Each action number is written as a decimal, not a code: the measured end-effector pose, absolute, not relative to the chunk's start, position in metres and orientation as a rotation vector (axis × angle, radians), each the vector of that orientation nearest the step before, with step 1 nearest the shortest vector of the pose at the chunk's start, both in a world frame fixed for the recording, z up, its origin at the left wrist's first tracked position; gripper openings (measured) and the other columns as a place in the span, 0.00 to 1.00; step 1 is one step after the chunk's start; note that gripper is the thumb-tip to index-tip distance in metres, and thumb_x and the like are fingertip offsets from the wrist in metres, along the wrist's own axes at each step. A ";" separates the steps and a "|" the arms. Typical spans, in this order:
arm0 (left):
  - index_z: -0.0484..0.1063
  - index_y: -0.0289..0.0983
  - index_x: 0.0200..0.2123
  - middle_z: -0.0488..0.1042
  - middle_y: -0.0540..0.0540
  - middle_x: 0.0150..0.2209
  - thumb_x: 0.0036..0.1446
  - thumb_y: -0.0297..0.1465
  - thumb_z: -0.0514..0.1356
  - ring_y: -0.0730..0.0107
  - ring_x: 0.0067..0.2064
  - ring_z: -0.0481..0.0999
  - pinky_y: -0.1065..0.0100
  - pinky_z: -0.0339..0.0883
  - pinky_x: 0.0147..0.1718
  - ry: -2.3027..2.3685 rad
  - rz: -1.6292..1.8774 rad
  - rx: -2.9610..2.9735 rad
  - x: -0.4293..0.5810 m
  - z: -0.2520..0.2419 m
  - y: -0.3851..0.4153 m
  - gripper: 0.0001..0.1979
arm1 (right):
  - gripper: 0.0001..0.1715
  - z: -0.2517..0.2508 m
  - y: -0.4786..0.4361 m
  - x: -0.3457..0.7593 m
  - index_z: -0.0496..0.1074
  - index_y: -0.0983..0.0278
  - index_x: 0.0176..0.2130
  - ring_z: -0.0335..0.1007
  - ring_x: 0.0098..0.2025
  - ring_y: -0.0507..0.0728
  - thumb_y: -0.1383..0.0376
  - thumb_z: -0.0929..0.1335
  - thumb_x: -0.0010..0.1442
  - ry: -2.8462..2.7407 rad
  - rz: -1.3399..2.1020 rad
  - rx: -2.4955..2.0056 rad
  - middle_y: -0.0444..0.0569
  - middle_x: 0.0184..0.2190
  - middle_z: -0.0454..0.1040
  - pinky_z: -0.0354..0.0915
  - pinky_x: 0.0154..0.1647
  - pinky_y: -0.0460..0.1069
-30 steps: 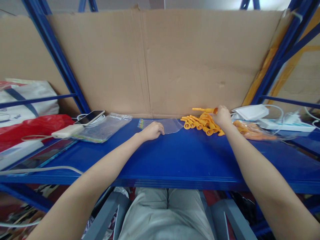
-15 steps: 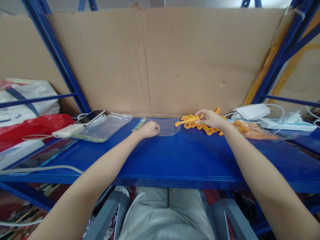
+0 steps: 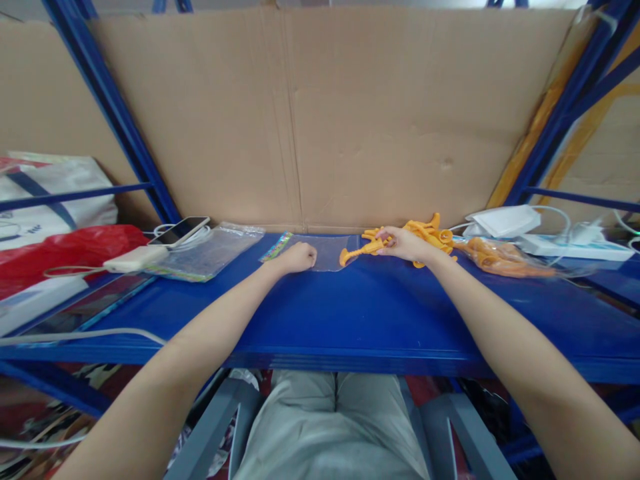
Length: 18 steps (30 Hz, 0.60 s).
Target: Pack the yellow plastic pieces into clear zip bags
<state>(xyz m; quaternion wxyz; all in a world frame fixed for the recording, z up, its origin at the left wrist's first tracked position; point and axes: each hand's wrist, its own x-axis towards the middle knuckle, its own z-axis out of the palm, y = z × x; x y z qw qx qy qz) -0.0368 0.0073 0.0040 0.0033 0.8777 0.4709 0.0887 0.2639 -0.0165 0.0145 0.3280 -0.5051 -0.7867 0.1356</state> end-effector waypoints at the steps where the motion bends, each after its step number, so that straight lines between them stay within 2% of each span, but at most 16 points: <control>1: 0.75 0.38 0.21 0.77 0.50 0.23 0.43 0.20 0.52 0.70 0.28 0.75 0.73 0.65 0.31 1.478 0.281 2.744 -0.037 0.004 0.006 0.13 | 0.14 0.012 -0.015 0.263 0.72 0.64 0.37 0.75 0.38 0.55 0.69 0.73 0.47 -2.048 0.384 -1.312 0.49 0.40 0.77 0.71 0.43 0.52; 5: 0.75 0.37 0.22 0.77 0.49 0.23 0.45 0.20 0.52 0.70 0.28 0.75 0.73 0.65 0.32 1.498 0.307 2.720 -0.035 0.005 0.003 0.13 | 0.14 0.006 -0.012 0.262 0.73 0.65 0.39 0.75 0.41 0.56 0.69 0.73 0.49 -2.019 0.511 -1.242 0.52 0.41 0.77 0.71 0.46 0.53; 10: 0.76 0.37 0.29 0.77 0.48 0.25 0.50 0.23 0.51 0.69 0.29 0.75 0.72 0.64 0.31 1.550 0.413 2.737 -0.030 0.005 -0.003 0.13 | 0.15 0.006 -0.015 0.259 0.74 0.64 0.40 0.75 0.38 0.56 0.68 0.73 0.49 -1.963 0.674 -1.199 0.51 0.39 0.77 0.73 0.44 0.54; 14: 0.74 0.37 0.32 0.78 0.46 0.28 0.57 0.33 0.53 0.67 0.30 0.75 0.71 0.61 0.29 1.585 0.511 2.763 -0.022 0.005 -0.012 0.11 | 0.15 0.008 -0.020 0.254 0.73 0.63 0.39 0.75 0.37 0.54 0.69 0.73 0.48 -1.926 0.763 -1.164 0.50 0.41 0.77 0.73 0.45 0.54; 18: 0.70 0.37 0.25 0.74 0.45 0.23 0.59 0.47 0.51 0.66 0.26 0.73 0.70 0.59 0.27 1.554 0.538 2.762 -0.013 0.007 -0.023 0.22 | 0.15 0.008 -0.021 0.246 0.73 0.63 0.36 0.75 0.39 0.54 0.71 0.74 0.46 -1.920 0.797 -1.115 0.48 0.40 0.77 0.72 0.47 0.54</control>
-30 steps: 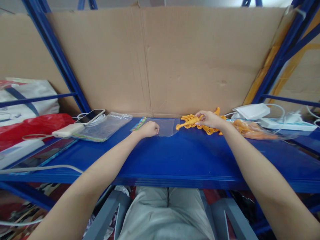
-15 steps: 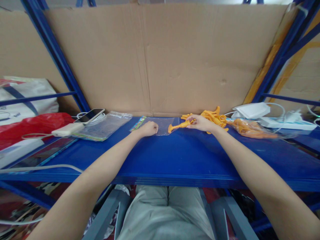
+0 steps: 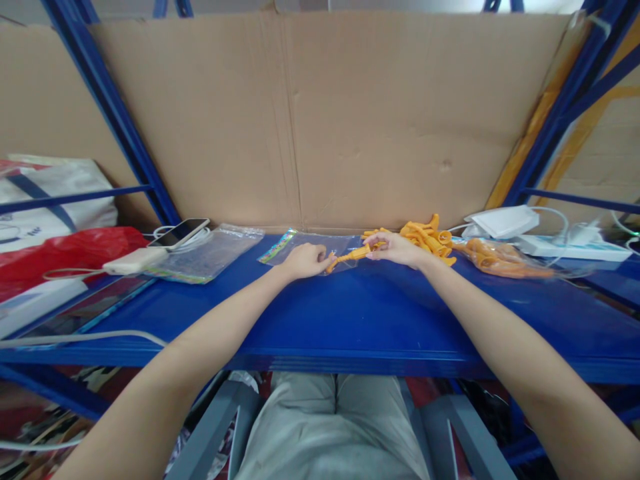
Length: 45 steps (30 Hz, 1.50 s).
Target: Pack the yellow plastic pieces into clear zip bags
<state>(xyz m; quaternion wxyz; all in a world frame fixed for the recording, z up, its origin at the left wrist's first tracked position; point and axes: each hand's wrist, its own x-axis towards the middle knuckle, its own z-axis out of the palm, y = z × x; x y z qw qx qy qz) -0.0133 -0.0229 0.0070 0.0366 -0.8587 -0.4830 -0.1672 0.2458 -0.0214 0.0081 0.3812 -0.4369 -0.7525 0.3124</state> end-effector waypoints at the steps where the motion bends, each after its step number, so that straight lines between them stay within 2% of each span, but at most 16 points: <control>1: 0.69 0.37 0.24 0.74 0.46 0.22 0.59 0.48 0.51 0.67 0.26 0.73 0.69 0.58 0.27 -1.473 -0.517 -2.647 -0.012 0.007 -0.025 0.23 | 0.14 0.008 -0.021 0.244 0.72 0.63 0.35 0.75 0.39 0.54 0.71 0.74 0.46 -1.923 0.798 -1.102 0.48 0.40 0.76 0.72 0.47 0.54; 3: 0.68 0.37 0.22 0.73 0.46 0.22 0.57 0.48 0.53 0.66 0.26 0.73 0.69 0.58 0.26 -1.452 -0.515 -2.653 -0.011 0.008 -0.026 0.22 | 0.13 0.006 -0.021 0.240 0.72 0.63 0.35 0.75 0.39 0.54 0.71 0.74 0.46 -1.933 0.786 -1.083 0.48 0.41 0.76 0.72 0.48 0.54; 8: 0.68 0.38 0.21 0.73 0.47 0.21 0.55 0.37 0.54 0.67 0.26 0.73 0.69 0.56 0.24 -1.437 -0.440 -2.619 -0.012 0.007 -0.023 0.14 | 0.16 0.004 -0.019 0.237 0.72 0.63 0.38 0.75 0.37 0.54 0.68 0.75 0.47 -1.924 0.738 -1.096 0.48 0.39 0.76 0.72 0.44 0.54; 15: 0.71 0.37 0.28 0.76 0.45 0.27 0.54 0.30 0.52 0.64 0.29 0.74 0.67 0.59 0.28 -1.327 -0.480 -2.586 -0.002 0.012 -0.033 0.09 | 0.16 0.001 -0.023 0.224 0.72 0.64 0.38 0.72 0.34 0.52 0.65 0.74 0.48 -1.850 0.613 -1.133 0.47 0.36 0.75 0.71 0.38 0.50; 18: 0.71 0.36 0.28 0.76 0.45 0.28 0.54 0.29 0.52 0.65 0.30 0.74 0.67 0.59 0.29 -1.280 -0.557 -2.603 0.004 0.012 -0.038 0.08 | 0.16 0.000 -0.027 0.211 0.72 0.65 0.39 0.71 0.33 0.52 0.65 0.74 0.48 -1.836 0.593 -1.146 0.48 0.36 0.76 0.70 0.38 0.51; 28: 0.70 0.37 0.28 0.75 0.45 0.28 0.55 0.29 0.52 0.67 0.30 0.73 0.68 0.61 0.29 -1.123 -0.602 -2.655 0.010 0.003 -0.040 0.09 | 0.08 0.003 -0.037 0.190 0.76 0.64 0.30 0.72 0.33 0.56 0.63 0.74 0.49 -1.991 0.433 -1.209 0.47 0.29 0.76 0.67 0.37 0.50; 31: 0.70 0.36 0.27 0.75 0.45 0.28 0.57 0.32 0.51 0.66 0.30 0.74 0.68 0.62 0.30 -1.102 -0.656 -2.646 0.007 0.007 -0.038 0.11 | 0.06 0.000 -0.036 0.190 0.77 0.65 0.28 0.71 0.31 0.55 0.63 0.73 0.51 -2.048 0.436 -1.202 0.45 0.27 0.76 0.66 0.35 0.49; 35: 0.72 0.35 0.31 0.77 0.42 0.33 0.60 0.33 0.49 0.63 0.37 0.75 0.67 0.66 0.35 -1.386 -0.847 -2.402 -0.009 0.017 -0.024 0.14 | 0.09 -0.004 -0.036 0.189 0.79 0.68 0.35 0.73 0.34 0.56 0.66 0.72 0.52 -1.960 0.598 -1.252 0.49 0.33 0.79 0.67 0.38 0.50; 38: 0.73 0.35 0.38 0.77 0.39 0.41 0.57 0.30 0.52 0.60 0.45 0.75 0.64 0.67 0.43 -1.720 -0.891 -2.177 -0.032 0.021 -0.009 0.11 | 0.23 -0.006 -0.036 0.188 0.77 0.73 0.47 0.73 0.35 0.56 0.69 0.73 0.50 -1.803 0.759 -1.339 0.54 0.40 0.79 0.69 0.38 0.50; 40: 0.72 0.34 0.43 0.76 0.36 0.48 0.56 0.31 0.55 0.54 0.53 0.73 0.60 0.66 0.49 -1.915 -0.844 -2.028 -0.048 0.019 -0.001 0.14 | 0.29 -0.006 -0.036 0.188 0.74 0.75 0.52 0.72 0.33 0.54 0.70 0.73 0.50 -1.721 0.892 -1.353 0.56 0.40 0.79 0.70 0.36 0.49; 43: 0.69 0.31 0.51 0.73 0.31 0.53 0.55 0.34 0.57 0.45 0.58 0.69 0.54 0.66 0.50 -2.285 -0.766 -1.824 -0.070 0.014 0.010 0.21 | 0.23 -0.007 -0.037 0.190 0.76 0.74 0.47 0.70 0.29 0.51 0.71 0.73 0.49 -1.647 1.051 -1.293 0.53 0.35 0.78 0.69 0.32 0.46; 45: 0.68 0.29 0.53 0.74 0.30 0.52 0.56 0.33 0.58 0.47 0.56 0.72 0.59 0.68 0.46 -2.440 -0.776 -1.860 -0.078 0.013 0.016 0.23 | 0.14 -0.006 -0.037 0.192 0.79 0.71 0.40 0.69 0.28 0.50 0.73 0.73 0.49 -1.619 1.108 -1.246 0.50 0.31 0.78 0.68 0.32 0.45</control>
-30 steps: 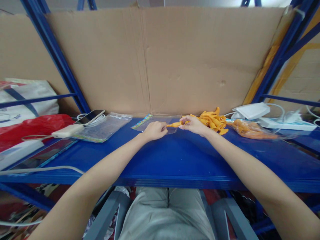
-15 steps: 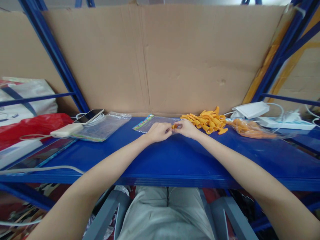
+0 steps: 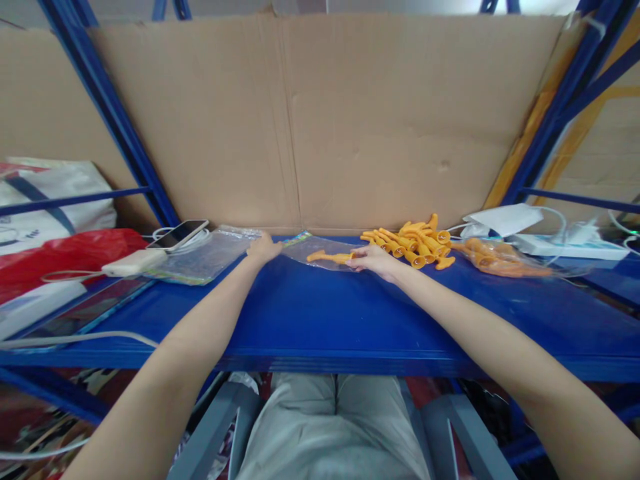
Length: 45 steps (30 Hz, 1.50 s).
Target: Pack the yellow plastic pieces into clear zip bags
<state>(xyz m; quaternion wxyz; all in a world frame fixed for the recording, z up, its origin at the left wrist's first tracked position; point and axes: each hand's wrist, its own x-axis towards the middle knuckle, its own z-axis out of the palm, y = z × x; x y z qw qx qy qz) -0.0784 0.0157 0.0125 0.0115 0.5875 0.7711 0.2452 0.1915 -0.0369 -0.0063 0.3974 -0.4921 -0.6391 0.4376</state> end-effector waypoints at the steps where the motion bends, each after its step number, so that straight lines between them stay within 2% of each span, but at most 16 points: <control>1: 0.68 0.28 0.53 0.75 0.32 0.50 0.55 0.32 0.58 0.50 0.53 0.74 0.63 0.69 0.42 2.333 0.749 1.798 -0.081 0.012 0.018 0.23 | 0.11 -0.006 -0.037 0.192 0.79 0.70 0.36 0.68 0.28 0.49 0.73 0.72 0.49 -1.613 1.130 -1.230 0.48 0.29 0.77 0.67 0.32 0.44; 3: 0.68 0.29 0.53 0.79 0.37 0.42 0.55 0.28 0.58 0.58 0.44 0.79 0.70 0.68 0.31 2.157 0.741 1.760 -0.082 0.013 0.020 0.21 | 0.07 -0.005 -0.038 0.192 0.79 0.69 0.33 0.67 0.27 0.48 0.74 0.72 0.49 -1.610 1.159 -1.213 0.46 0.26 0.75 0.66 0.32 0.44; 5: 0.69 0.31 0.52 0.80 0.43 0.33 0.53 0.23 0.57 0.66 0.34 0.79 0.74 0.62 0.23 1.972 0.754 1.718 -0.078 0.014 0.020 0.21 | 0.06 -0.004 -0.039 0.191 0.78 0.68 0.31 0.65 0.25 0.47 0.74 0.72 0.48 -1.601 1.169 -1.210 0.44 0.24 0.73 0.65 0.31 0.44; 9: 0.68 0.30 0.52 0.76 0.49 0.24 0.52 0.18 0.55 0.75 0.23 0.73 0.76 0.58 0.20 1.685 0.860 1.613 -0.061 0.016 0.012 0.22 | 0.04 -0.002 -0.042 0.191 0.76 0.67 0.29 0.64 0.25 0.47 0.73 0.72 0.48 -1.615 1.180 -1.191 0.43 0.24 0.72 0.64 0.30 0.44; 14: 0.67 0.28 0.52 0.73 0.51 0.19 0.54 0.17 0.55 0.75 0.21 0.72 0.76 0.59 0.19 1.506 0.877 1.575 -0.041 0.014 0.000 0.21 | 0.09 0.000 -0.042 0.196 0.77 0.66 0.31 0.68 0.33 0.51 0.74 0.73 0.45 -1.709 1.057 -1.166 0.46 0.31 0.76 0.65 0.38 0.46; 19: 0.70 0.31 0.49 0.76 0.49 0.21 0.52 0.20 0.59 0.71 0.23 0.76 0.75 0.63 0.21 1.457 0.851 1.512 -0.043 0.012 0.003 0.19 | 0.11 -0.005 -0.035 0.199 0.77 0.65 0.33 0.71 0.38 0.53 0.73 0.73 0.46 -1.715 1.014 -1.134 0.47 0.36 0.77 0.65 0.47 0.50; 24: 0.75 0.32 0.35 0.77 0.46 0.22 0.52 0.27 0.60 0.69 0.22 0.75 0.72 0.66 0.21 1.422 0.856 1.382 -0.055 0.015 0.011 0.07 | 0.13 -0.007 -0.034 0.198 0.76 0.64 0.35 0.70 0.44 0.54 0.71 0.74 0.45 -1.752 1.042 -1.070 0.48 0.40 0.77 0.63 0.53 0.53; 26: 0.76 0.33 0.32 0.78 0.46 0.23 0.53 0.31 0.61 0.69 0.22 0.75 0.71 0.69 0.23 1.358 0.837 1.288 -0.057 0.016 0.011 0.07 | 0.15 -0.007 -0.035 0.197 0.76 0.64 0.36 0.70 0.46 0.55 0.71 0.75 0.45 -1.768 1.085 -1.037 0.48 0.42 0.77 0.63 0.55 0.53; 29: 0.75 0.34 0.30 0.79 0.46 0.25 0.50 0.34 0.64 0.68 0.24 0.76 0.70 0.71 0.24 1.343 0.769 1.245 -0.054 0.015 0.008 0.08 | 0.17 -0.008 -0.037 0.197 0.76 0.65 0.38 0.71 0.46 0.55 0.70 0.75 0.45 -1.783 1.170 -0.991 0.49 0.42 0.77 0.63 0.55 0.54; 33: 0.75 0.35 0.27 0.77 0.49 0.22 0.48 0.32 0.67 0.72 0.23 0.75 0.74 0.69 0.23 1.397 0.718 1.382 -0.049 0.013 0.002 0.06 | 0.17 -0.007 -0.040 0.197 0.76 0.65 0.40 0.72 0.43 0.53 0.71 0.75 0.48 -1.794 1.305 -0.998 0.48 0.40 0.77 0.65 0.54 0.53; 39: 0.74 0.34 0.24 0.73 0.49 0.17 0.52 0.27 0.63 0.73 0.21 0.73 0.73 0.69 0.24 1.465 0.842 1.458 -0.049 0.015 0.003 0.06 | 0.17 0.005 -0.044 0.203 0.76 0.64 0.43 0.75 0.38 0.51 0.75 0.71 0.51 -1.745 1.443 -1.041 0.50 0.39 0.79 0.71 0.44 0.48; 42: 0.72 0.34 0.22 0.74 0.48 0.17 0.51 0.27 0.63 0.72 0.21 0.73 0.74 0.67 0.23 1.585 0.925 1.453 -0.054 0.014 0.008 0.07 | 0.11 0.009 -0.034 0.215 0.77 0.66 0.40 0.76 0.34 0.52 0.72 0.69 0.56 -1.755 1.186 -1.147 0.52 0.38 0.80 0.71 0.40 0.48; 45: 0.72 0.34 0.24 0.74 0.47 0.18 0.52 0.26 0.61 0.70 0.23 0.74 0.74 0.66 0.22 1.741 0.942 1.507 -0.062 0.011 0.016 0.06 | 0.08 0.010 -0.021 0.233 0.77 0.68 0.34 0.76 0.34 0.55 0.72 0.66 0.58 -1.787 0.588 -1.404 0.53 0.34 0.80 0.70 0.40 0.49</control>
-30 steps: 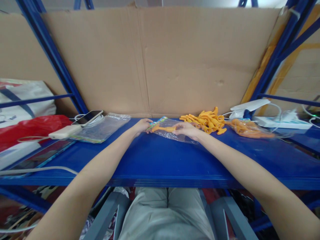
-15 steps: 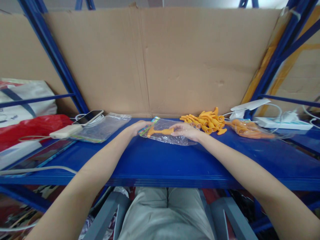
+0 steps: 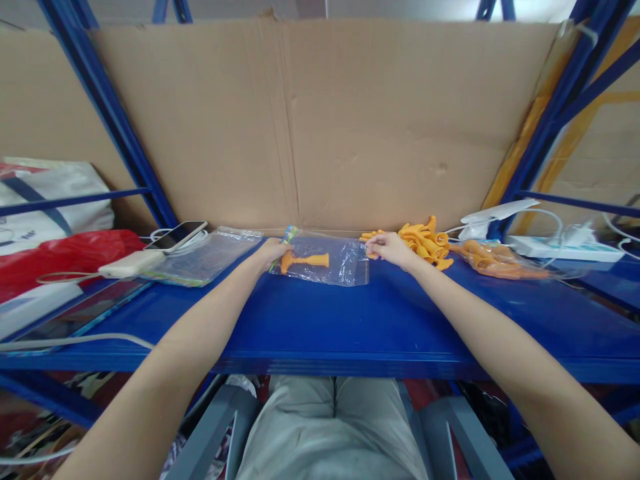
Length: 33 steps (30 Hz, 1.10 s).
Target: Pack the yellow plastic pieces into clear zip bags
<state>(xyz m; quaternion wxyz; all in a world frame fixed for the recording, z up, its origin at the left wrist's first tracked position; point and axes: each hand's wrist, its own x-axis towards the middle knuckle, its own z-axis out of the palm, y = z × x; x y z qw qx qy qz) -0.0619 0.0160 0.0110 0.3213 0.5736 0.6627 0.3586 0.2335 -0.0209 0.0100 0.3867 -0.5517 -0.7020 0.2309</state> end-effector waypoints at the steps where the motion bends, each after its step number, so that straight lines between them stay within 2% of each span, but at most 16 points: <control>1: 0.73 0.33 0.26 0.74 0.46 0.19 0.53 0.26 0.60 0.69 0.24 0.75 0.73 0.67 0.22 1.804 0.927 1.546 -0.065 0.010 0.019 0.05 | 0.09 0.010 -0.018 0.239 0.77 0.67 0.33 0.76 0.38 0.56 0.72 0.66 0.58 -1.824 0.373 -1.472 0.53 0.35 0.80 0.69 0.43 0.50; 4: 0.75 0.33 0.30 0.79 0.40 0.27 0.53 0.26 0.58 0.59 0.32 0.80 0.70 0.70 0.26 2.026 0.796 1.744 -0.072 0.009 0.023 0.05 | 0.11 0.007 -0.015 0.247 0.77 0.67 0.37 0.75 0.43 0.58 0.72 0.65 0.59 -1.925 0.031 -1.666 0.54 0.39 0.80 0.67 0.48 0.50; 7: 0.76 0.32 0.36 0.79 0.33 0.41 0.53 0.27 0.58 0.49 0.46 0.78 0.63 0.72 0.39 2.221 0.612 2.008 -0.073 0.011 0.019 0.09 | 0.14 0.002 -0.020 0.241 0.76 0.67 0.43 0.73 0.48 0.61 0.65 0.64 0.63 -2.013 -0.088 -1.820 0.57 0.45 0.78 0.65 0.50 0.53; 11: 0.72 0.31 0.50 0.71 0.30 0.55 0.52 0.26 0.57 0.44 0.58 0.68 0.52 0.64 0.53 2.395 0.451 2.244 -0.063 0.011 0.006 0.20 | 0.21 -0.005 -0.025 0.225 0.73 0.66 0.51 0.67 0.56 0.65 0.59 0.61 0.66 -2.056 -0.325 -1.894 0.61 0.54 0.72 0.60 0.55 0.59; 15: 0.68 0.33 0.55 0.66 0.33 0.59 0.57 0.29 0.53 0.49 0.63 0.62 0.50 0.51 0.62 2.296 0.565 2.466 -0.055 0.005 0.007 0.22 | 0.24 -0.008 -0.025 0.216 0.72 0.68 0.51 0.66 0.56 0.67 0.56 0.61 0.66 -2.073 -0.391 -1.898 0.64 0.53 0.72 0.58 0.56 0.60; 18: 0.65 0.32 0.58 0.66 0.35 0.61 0.59 0.32 0.51 0.54 0.64 0.60 0.56 0.49 0.64 2.125 0.604 2.495 -0.053 -0.003 0.018 0.24 | 0.25 -0.007 -0.025 0.215 0.71 0.70 0.52 0.68 0.55 0.68 0.55 0.61 0.66 -2.062 -0.410 -1.900 0.66 0.52 0.73 0.59 0.55 0.60; 22: 0.61 0.27 0.61 0.60 0.34 0.64 0.60 0.34 0.49 0.57 0.67 0.56 0.65 0.49 0.63 2.046 0.464 2.415 -0.053 -0.014 0.031 0.28 | 0.26 -0.004 -0.027 0.214 0.70 0.72 0.52 0.72 0.51 0.67 0.56 0.61 0.65 -2.009 -0.377 -1.976 0.66 0.47 0.76 0.60 0.54 0.59; 24: 0.60 0.29 0.63 0.58 0.35 0.66 0.62 0.35 0.47 0.58 0.68 0.54 0.64 0.48 0.64 2.058 0.395 2.372 -0.053 -0.016 0.033 0.28 | 0.25 -0.002 -0.028 0.213 0.70 0.70 0.52 0.73 0.50 0.67 0.56 0.61 0.64 -1.963 -0.316 -2.036 0.64 0.45 0.77 0.61 0.54 0.59; 29: 0.56 0.32 0.66 0.51 0.37 0.69 0.64 0.35 0.43 0.57 0.70 0.47 0.54 0.47 0.64 2.059 0.245 2.336 -0.053 -0.014 0.030 0.29 | 0.29 0.001 -0.029 0.210 0.67 0.71 0.56 0.73 0.51 0.68 0.56 0.63 0.61 -1.868 -0.178 -2.109 0.65 0.47 0.77 0.65 0.52 0.59; 33: 0.57 0.35 0.65 0.53 0.39 0.68 0.64 0.34 0.42 0.57 0.70 0.49 0.51 0.48 0.64 2.037 0.228 2.363 -0.052 -0.013 0.029 0.28 | 0.28 -0.002 -0.027 0.212 0.67 0.69 0.55 0.74 0.50 0.67 0.59 0.65 0.58 -1.884 -0.188 -2.082 0.63 0.46 0.77 0.67 0.48 0.57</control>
